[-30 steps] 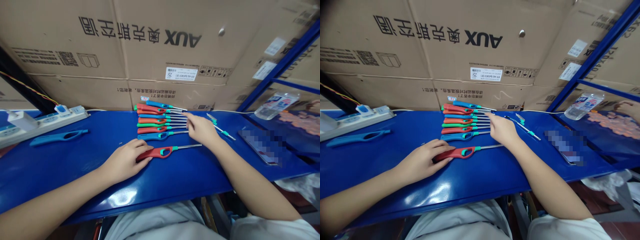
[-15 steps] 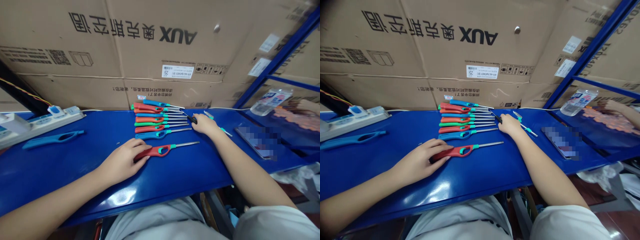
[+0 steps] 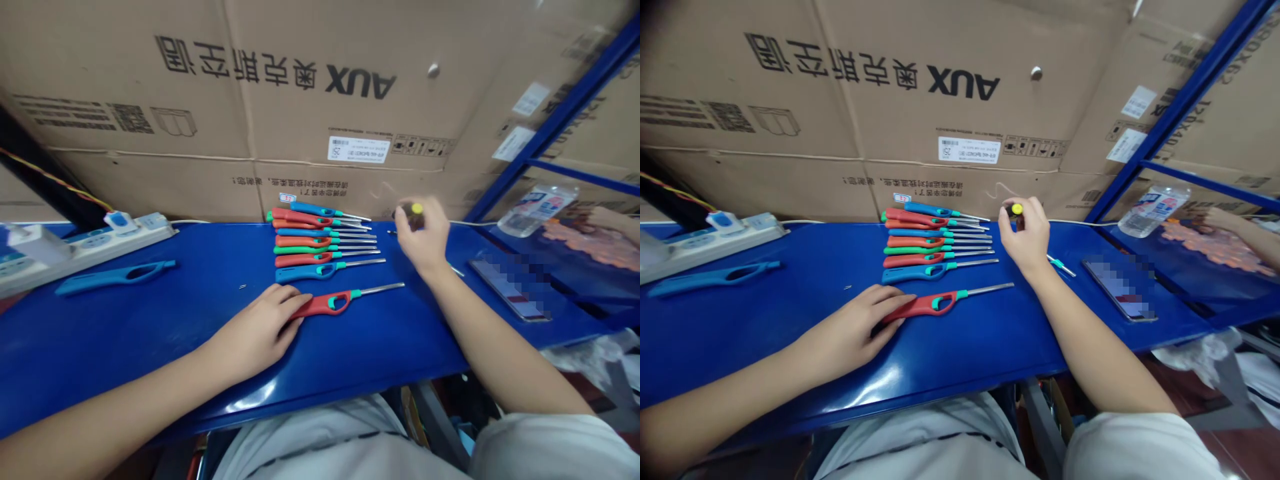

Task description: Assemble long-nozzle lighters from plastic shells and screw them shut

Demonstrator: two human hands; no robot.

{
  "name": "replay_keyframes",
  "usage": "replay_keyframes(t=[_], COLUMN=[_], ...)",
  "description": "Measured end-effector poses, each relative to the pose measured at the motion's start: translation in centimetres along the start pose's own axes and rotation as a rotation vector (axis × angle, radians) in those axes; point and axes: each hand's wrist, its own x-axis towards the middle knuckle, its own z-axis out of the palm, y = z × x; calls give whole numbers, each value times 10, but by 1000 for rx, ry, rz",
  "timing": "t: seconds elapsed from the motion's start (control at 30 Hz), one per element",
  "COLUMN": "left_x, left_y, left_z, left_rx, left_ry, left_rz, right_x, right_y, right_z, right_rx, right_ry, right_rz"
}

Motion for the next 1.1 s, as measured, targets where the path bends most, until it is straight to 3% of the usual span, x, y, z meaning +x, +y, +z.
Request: replay_keyframes(t=[0.1,0.13,0.2,0.27,0.37,0.5,0.7,1.1], left_x=[-3,-4,-6,-6,-5,-5,-5,-5], left_y=[8,10,14,16,15,10,7,6], left_z=[1,1,1,0,-1,2,6,4], left_rx=[16,27,46,48,2,-53,38,34], left_ry=[-27,-40,-73,-69,-60,-20,1,7], left_rz=[14,25,31,28,14,31,63,69], right_x=[-23,-32,-51,-67,-81,-86,-88,-89], right_y=[-27,-38,-61,-83,-113,-137,-139,-139], right_z=[2,5,13,22,37,53,57,59], right_rx=[413,570,847,982,1096,1106,943,890], right_ry=[165,139,-54,-273,-420,-383,-401,-449], right_rz=[-87,-102,-145,-195,-198,-255,-478,-513])
